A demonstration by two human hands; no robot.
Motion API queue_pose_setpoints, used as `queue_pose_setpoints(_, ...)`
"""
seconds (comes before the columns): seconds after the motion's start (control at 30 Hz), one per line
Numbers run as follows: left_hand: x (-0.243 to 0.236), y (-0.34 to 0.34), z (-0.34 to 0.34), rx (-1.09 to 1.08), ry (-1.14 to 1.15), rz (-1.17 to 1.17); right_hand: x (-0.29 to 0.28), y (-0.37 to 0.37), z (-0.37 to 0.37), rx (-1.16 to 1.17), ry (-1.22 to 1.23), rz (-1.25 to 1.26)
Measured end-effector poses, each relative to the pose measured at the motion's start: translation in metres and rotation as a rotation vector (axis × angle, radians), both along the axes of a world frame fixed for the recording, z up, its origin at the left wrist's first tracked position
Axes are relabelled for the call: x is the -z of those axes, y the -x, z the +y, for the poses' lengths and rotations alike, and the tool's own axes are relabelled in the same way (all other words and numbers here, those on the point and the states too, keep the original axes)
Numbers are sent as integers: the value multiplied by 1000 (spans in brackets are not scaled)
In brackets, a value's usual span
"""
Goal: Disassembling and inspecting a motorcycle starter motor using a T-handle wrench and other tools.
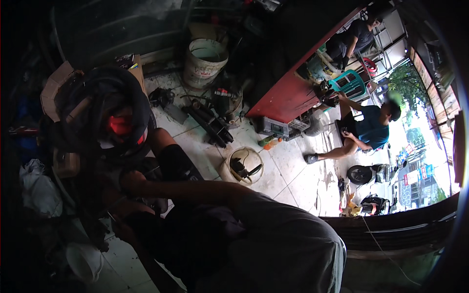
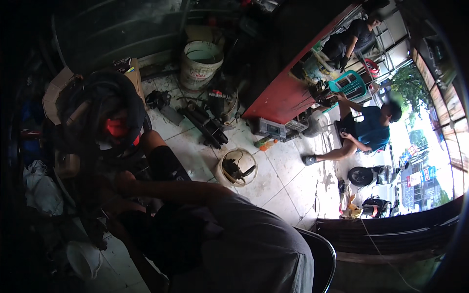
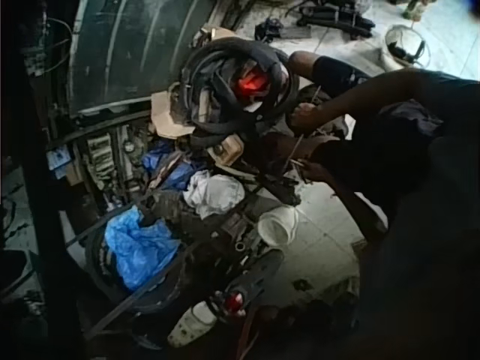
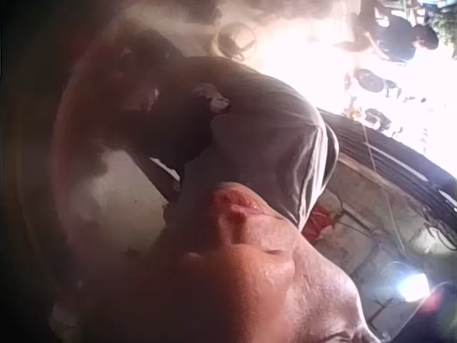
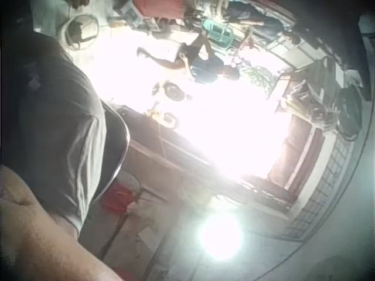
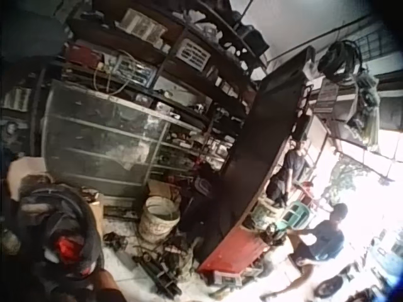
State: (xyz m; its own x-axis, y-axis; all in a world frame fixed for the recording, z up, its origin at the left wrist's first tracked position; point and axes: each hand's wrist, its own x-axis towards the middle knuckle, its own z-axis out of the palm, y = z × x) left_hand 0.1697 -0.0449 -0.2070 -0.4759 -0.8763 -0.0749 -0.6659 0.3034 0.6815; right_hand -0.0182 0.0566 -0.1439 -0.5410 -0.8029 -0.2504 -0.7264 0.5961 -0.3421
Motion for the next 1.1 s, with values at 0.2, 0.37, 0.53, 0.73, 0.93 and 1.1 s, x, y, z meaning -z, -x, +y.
queue_pose_setpoints(0.2,-3,-10,-3,-93,-55,-39,-20,-8,1,-46,112,-117)
queue_pose_setpoints(0.37,-34,4,12,-56,-91,34,-23,-5,8,6,15,-52)
queue_pose_setpoints(0.53,-6,-3,-4,-49,-146,-43,-14,-5,0,-161,30,0)
queue_pose_setpoints(0.73,10,-5,-3,-56,-76,115,-50,-4,11,-11,-77,-46)
queue_pose_setpoints(0.93,20,-7,-11,-97,-66,-19,-42,-6,10,-27,-7,-100)
queue_pose_setpoints(1.1,24,-8,-12,-166,-50,-95,-36,-8,7,-10,-43,-76)
